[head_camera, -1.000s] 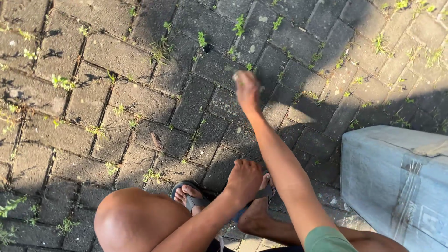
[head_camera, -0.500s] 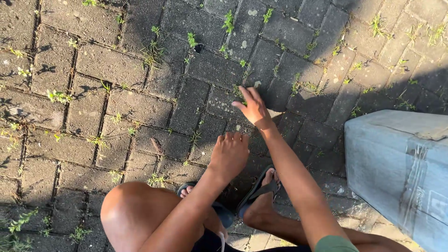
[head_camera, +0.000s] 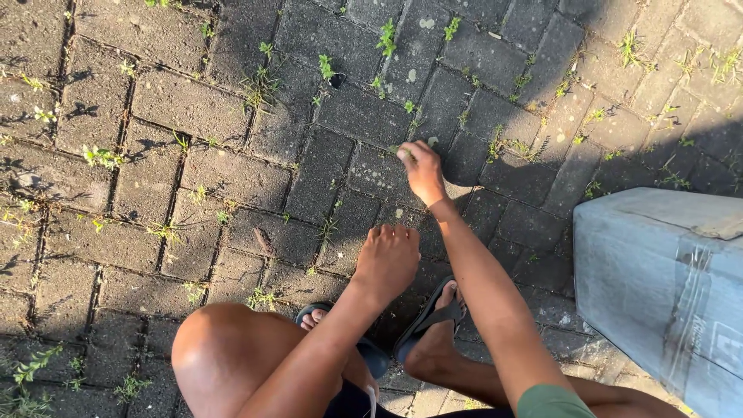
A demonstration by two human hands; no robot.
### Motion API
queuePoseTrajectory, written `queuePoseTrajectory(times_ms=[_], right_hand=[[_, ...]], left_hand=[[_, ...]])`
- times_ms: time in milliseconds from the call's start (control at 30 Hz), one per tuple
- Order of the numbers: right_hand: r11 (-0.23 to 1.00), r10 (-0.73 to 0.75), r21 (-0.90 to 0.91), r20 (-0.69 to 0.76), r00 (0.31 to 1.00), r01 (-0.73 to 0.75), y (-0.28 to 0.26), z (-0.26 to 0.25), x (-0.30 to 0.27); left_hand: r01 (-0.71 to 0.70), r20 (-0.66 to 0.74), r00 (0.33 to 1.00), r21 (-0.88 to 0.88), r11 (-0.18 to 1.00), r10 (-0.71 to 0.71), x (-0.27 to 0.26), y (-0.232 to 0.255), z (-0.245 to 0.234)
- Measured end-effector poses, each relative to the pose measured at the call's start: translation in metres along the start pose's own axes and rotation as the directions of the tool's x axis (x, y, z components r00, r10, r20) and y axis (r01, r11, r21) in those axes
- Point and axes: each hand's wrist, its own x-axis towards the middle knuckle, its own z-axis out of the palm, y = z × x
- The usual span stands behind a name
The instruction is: Pulling weeds from between paving stones and placing them in a trash bin.
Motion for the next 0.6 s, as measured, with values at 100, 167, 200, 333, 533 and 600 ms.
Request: queuePoseTrajectory(times_ms=[100, 167, 200, 333, 533, 600], right_hand=[[0.948, 0.289, 0.184, -0.145, 0.946, -0.261, 0.008, -0.004, 0.005], [0.922, 0.355, 0.224, -0.162, 0.921, -0.316, 0.010, -0.017, 0.010], [0.893, 0.416, 0.263, -0.178, 0.892, -0.364, 0.011, -0.025, 0.012], [0.986, 0.169, 0.031, -0.178, 0.969, -0.167, 0.025, -0.032, 0.019], [0.969, 0.002, -0.247, -0.084, 0.996, -0.023, -0.024, -0.033, 0.043], [0.978, -0.061, -0.206, -0.077, 0.995, 0.044, -0.024, -0.029, 0.044]], left_hand=[[-0.002, -0.028, 1.000, 0.007, 1.000, 0.003, 0.002, 0.001, 0.009], [-0.006, -0.016, 1.000, 0.004, 1.000, 0.006, 0.001, 0.003, 0.008], [-0.011, -0.006, 1.000, 0.000, 1.000, 0.011, 0.001, 0.004, 0.008], [-0.025, 0.089, 0.996, 0.009, 1.000, 0.024, 0.004, 0.007, 0.001], [-0.024, 0.054, 0.998, -0.016, 1.000, 0.024, 0.001, 0.008, -0.001], [-0.009, 0.049, 0.999, -0.034, 0.999, 0.010, 0.000, 0.008, -0.003]])
